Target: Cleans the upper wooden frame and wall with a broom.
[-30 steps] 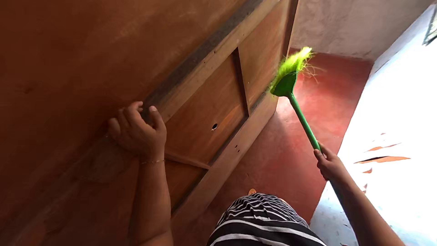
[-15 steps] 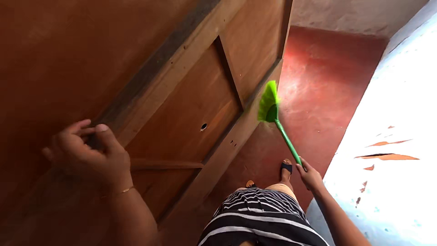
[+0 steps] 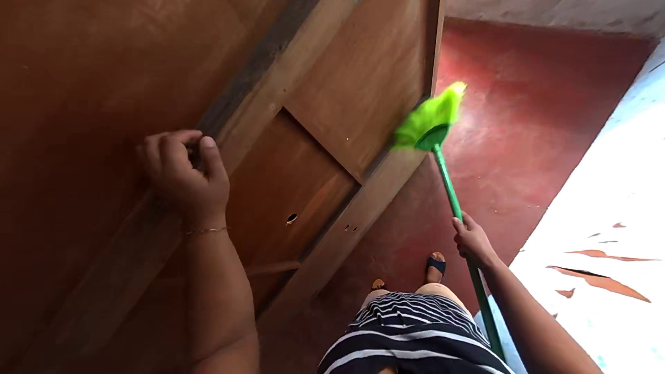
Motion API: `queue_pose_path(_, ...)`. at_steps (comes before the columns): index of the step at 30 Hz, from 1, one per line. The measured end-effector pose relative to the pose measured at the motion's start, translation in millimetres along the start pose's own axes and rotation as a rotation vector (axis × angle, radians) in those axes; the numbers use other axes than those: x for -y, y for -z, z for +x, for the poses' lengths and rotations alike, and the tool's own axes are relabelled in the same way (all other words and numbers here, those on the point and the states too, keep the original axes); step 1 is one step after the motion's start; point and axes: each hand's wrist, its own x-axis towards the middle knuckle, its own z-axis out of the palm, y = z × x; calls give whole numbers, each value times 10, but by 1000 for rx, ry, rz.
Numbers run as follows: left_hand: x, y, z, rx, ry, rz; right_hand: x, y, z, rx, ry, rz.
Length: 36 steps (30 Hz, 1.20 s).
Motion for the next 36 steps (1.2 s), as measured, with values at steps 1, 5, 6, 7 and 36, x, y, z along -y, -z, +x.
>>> queue_pose_path(1,-3,-11,0,21,32,17,24,104,-141,27,19,37)
queue_pose_path(5,11,-52,1,-12,167,10,-9,377,-797,358,-48,62)
queue_pose_path(6,25,-75,-7,-18,182,36,-49,341,-833,438,-104,49)
queue_pose_path(7,44,-98,-18,-16,193,61,-83,293,-768,480,-144,34)
queue_pose_path(36,45,-215,-85,-76,189,255,762,1201,-816,611,-404,-70)
